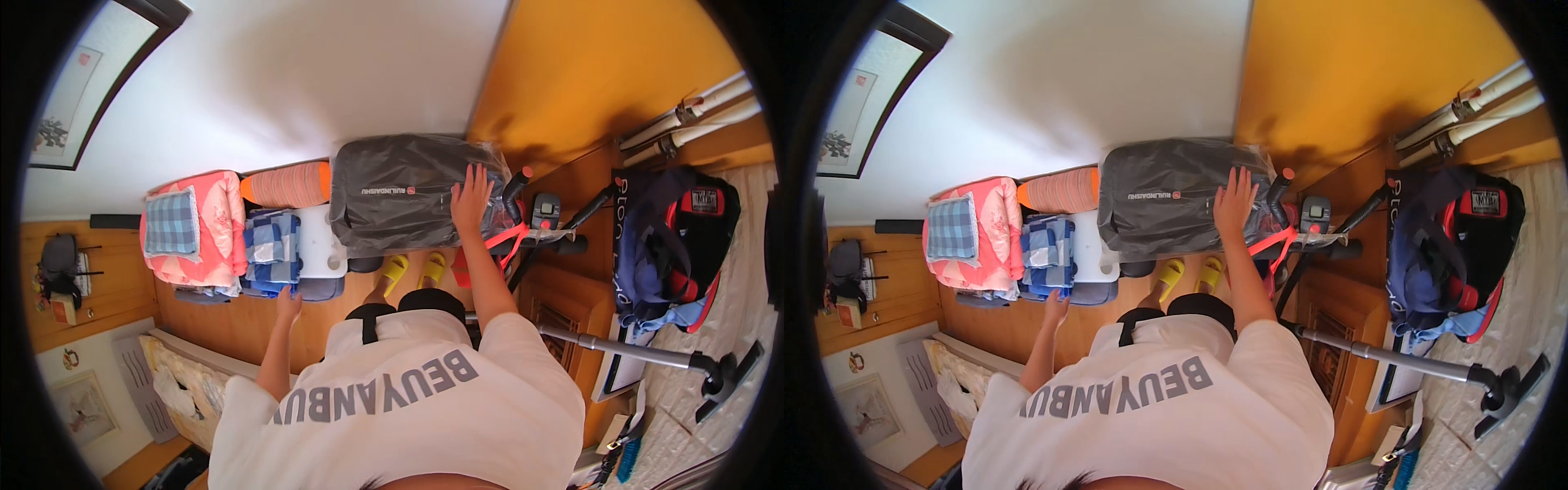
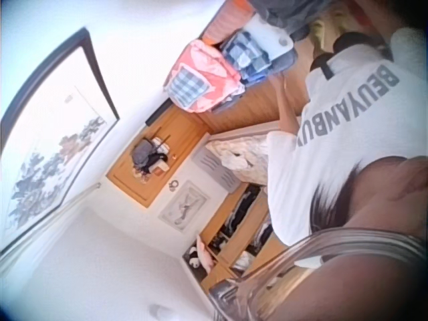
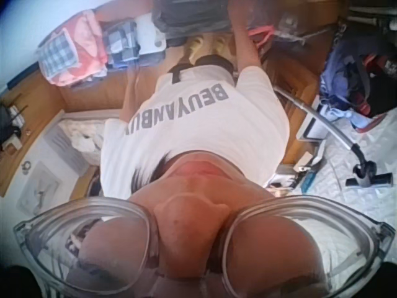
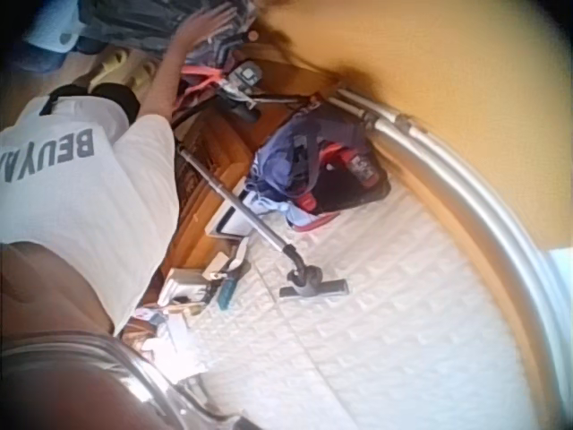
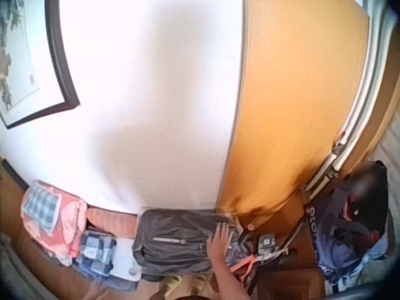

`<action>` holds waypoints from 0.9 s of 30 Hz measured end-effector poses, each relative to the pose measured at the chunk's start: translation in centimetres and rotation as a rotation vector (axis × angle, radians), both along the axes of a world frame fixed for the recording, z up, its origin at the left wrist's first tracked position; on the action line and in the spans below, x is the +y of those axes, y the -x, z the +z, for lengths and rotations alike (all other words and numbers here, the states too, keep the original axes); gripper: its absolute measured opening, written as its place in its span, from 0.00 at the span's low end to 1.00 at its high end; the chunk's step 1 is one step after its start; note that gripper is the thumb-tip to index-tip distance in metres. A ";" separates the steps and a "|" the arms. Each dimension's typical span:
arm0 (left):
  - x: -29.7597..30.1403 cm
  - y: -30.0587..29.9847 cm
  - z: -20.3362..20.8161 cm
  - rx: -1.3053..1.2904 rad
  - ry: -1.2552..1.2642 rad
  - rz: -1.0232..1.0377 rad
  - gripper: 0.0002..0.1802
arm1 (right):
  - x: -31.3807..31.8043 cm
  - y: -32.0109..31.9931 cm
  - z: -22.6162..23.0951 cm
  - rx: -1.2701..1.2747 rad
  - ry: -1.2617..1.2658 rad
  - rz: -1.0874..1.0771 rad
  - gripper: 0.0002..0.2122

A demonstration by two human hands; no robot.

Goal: The person places a black item inside a large plastic bag, gathers books and papers and puts them into a white paper bag, and picks up a handheld brush while organizing items in a bedroom.

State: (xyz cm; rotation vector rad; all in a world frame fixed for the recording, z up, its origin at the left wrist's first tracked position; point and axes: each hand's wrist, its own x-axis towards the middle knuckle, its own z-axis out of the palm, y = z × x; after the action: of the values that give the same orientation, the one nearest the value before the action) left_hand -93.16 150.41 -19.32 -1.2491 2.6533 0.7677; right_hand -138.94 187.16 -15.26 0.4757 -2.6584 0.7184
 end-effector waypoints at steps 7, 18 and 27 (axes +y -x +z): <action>9.9 -8.0 1.7 -0.098 -0.250 0.255 0.28 | 1.5 10.1 -10.2 -0.390 0.019 -0.219 0.31; 12.4 -10.9 3.5 -0.178 -0.335 0.389 0.25 | -3.2 -0.9 0.2 -0.034 0.381 0.056 0.18; 6.1 -3.5 14.3 0.329 -0.501 0.256 0.15 | -14.6 -30.2 5.3 -0.598 0.180 1.196 0.13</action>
State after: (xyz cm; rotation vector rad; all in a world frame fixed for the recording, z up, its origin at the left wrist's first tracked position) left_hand -89.68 156.49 -4.99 -1.4167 2.2998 1.6799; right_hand -108.74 172.53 -9.96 2.1304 -2.5083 1.5750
